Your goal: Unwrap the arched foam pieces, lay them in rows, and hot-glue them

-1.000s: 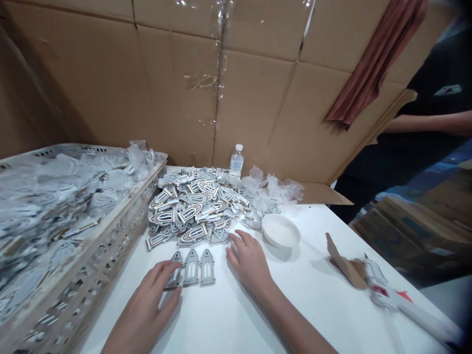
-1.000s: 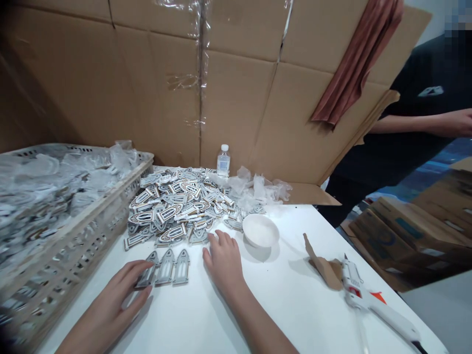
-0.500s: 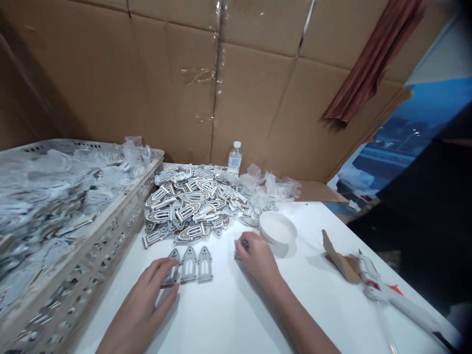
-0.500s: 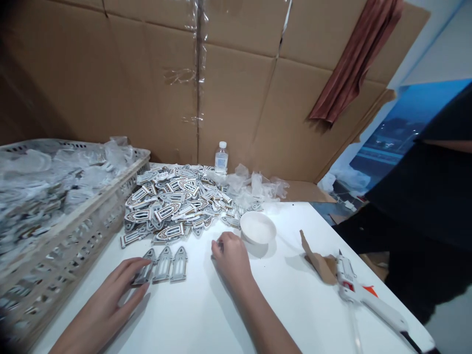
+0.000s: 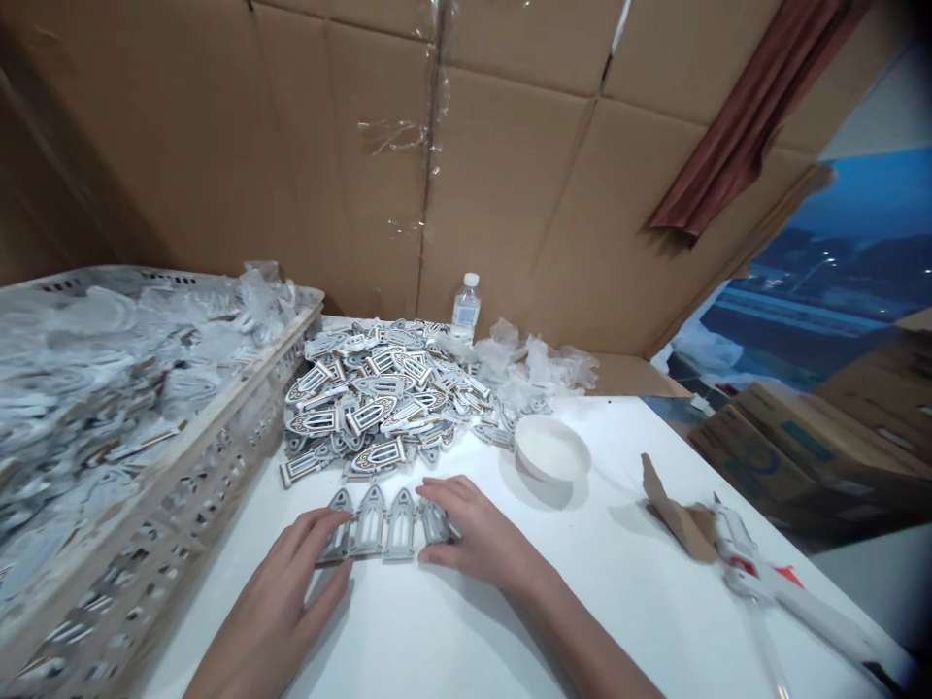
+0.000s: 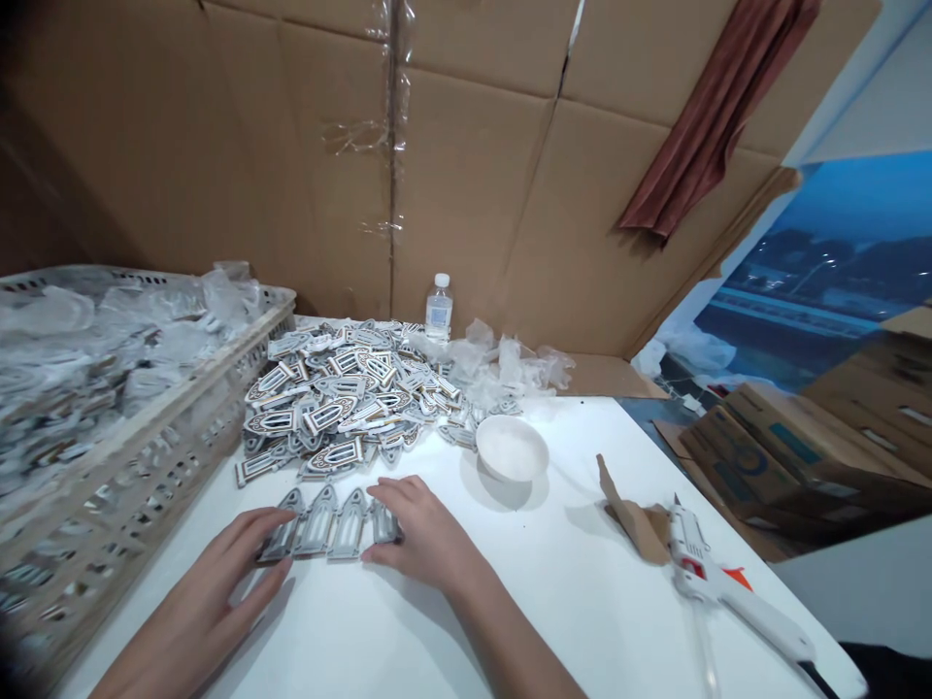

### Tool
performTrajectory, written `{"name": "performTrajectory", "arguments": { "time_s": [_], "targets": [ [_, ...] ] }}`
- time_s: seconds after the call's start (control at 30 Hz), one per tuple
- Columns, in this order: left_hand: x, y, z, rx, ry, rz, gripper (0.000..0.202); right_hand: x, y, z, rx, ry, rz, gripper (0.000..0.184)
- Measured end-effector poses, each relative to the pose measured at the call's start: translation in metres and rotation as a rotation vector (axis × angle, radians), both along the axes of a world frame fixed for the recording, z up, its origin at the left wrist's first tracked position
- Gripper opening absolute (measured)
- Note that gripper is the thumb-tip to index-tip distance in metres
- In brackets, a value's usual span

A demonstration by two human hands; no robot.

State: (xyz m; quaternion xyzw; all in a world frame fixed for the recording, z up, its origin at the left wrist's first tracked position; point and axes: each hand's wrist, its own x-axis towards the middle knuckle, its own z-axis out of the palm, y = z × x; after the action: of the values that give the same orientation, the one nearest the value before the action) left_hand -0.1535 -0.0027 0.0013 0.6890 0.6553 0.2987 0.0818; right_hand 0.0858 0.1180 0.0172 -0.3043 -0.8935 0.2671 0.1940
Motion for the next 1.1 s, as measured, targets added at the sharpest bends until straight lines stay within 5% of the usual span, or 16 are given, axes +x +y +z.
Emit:
{"name": "performTrajectory", "arguments": {
  "time_s": [0.27,0.53,1.1],
  "targets": [
    [-0.001,-0.004,-0.004,0.049,0.156,-0.077,0.038,-0.005,0.011,0.000,0.075,0.020,-0.247,0.041],
    [0.008,-0.004,-0.003,-0.008,0.367,-0.363,0.039,-0.016,0.011,0.000,0.133,-0.040,-0.197,0.032],
    [0.008,-0.004,-0.003,-0.080,0.276,-0.335,0.042,-0.005,0.013,0.006,0.300,-0.173,-0.219,0.026]
  ]
}}
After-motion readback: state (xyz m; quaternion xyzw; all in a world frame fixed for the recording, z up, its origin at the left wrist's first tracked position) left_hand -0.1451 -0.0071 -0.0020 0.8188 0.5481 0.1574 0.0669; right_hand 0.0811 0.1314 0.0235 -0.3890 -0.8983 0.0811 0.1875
